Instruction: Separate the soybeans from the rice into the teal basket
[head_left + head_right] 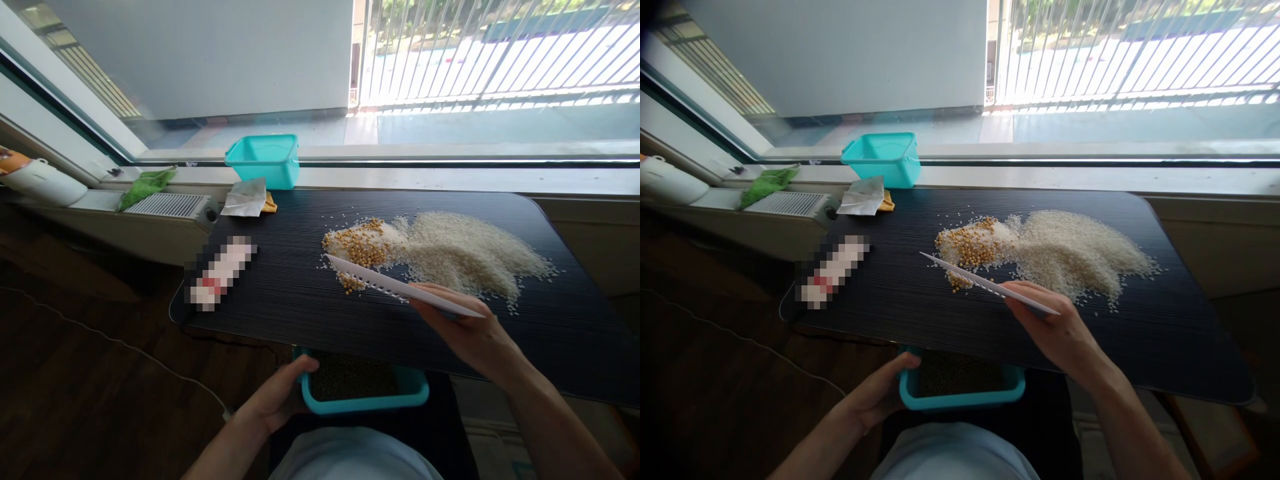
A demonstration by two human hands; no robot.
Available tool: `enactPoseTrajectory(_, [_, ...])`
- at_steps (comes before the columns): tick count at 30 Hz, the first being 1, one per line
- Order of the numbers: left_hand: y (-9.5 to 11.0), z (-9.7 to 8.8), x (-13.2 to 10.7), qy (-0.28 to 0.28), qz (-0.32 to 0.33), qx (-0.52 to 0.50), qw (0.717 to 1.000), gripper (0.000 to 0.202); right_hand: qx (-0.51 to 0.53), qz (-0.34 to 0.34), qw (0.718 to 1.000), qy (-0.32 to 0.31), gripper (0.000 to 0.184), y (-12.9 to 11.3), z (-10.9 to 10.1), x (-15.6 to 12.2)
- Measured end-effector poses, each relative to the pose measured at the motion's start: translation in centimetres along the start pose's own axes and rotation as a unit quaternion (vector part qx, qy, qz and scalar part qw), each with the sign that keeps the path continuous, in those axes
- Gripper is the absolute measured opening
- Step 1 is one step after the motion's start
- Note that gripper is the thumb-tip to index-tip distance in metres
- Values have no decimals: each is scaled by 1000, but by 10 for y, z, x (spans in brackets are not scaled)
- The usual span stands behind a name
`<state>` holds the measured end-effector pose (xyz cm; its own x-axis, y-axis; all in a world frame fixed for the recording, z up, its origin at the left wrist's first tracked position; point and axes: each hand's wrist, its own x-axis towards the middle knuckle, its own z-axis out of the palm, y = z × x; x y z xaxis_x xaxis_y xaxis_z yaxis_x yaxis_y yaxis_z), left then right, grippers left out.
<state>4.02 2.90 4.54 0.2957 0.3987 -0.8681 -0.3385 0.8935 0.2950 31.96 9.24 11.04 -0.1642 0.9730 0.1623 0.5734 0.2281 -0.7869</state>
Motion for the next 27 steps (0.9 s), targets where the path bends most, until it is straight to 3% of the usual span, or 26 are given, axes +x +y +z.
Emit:
enactPoseTrajectory(5, [1, 1, -2, -5, 3, 14, 1000, 34, 12, 34, 999, 33, 20, -4, -4, -10])
enactPoseTrajectory(18, [3, -4, -1, 11, -6, 21, 1000, 37, 17, 12, 1000, -10, 19, -4, 3, -10])
enactPoseTrajectory(22, [3, -3, 0, -7, -11, 21, 1000, 36, 16, 17, 999, -29, 18, -5, 0, -15])
enactPoseTrajectory(24, [3, -1, 1, -16, -12, 26, 999, 36, 25, 38, 999, -6, 18, -5, -6, -23])
enactPoseTrajectory(27, [3, 2, 2, -22, -17, 32, 999, 36, 14, 104, 992, 77, 22, 2, -19, -45])
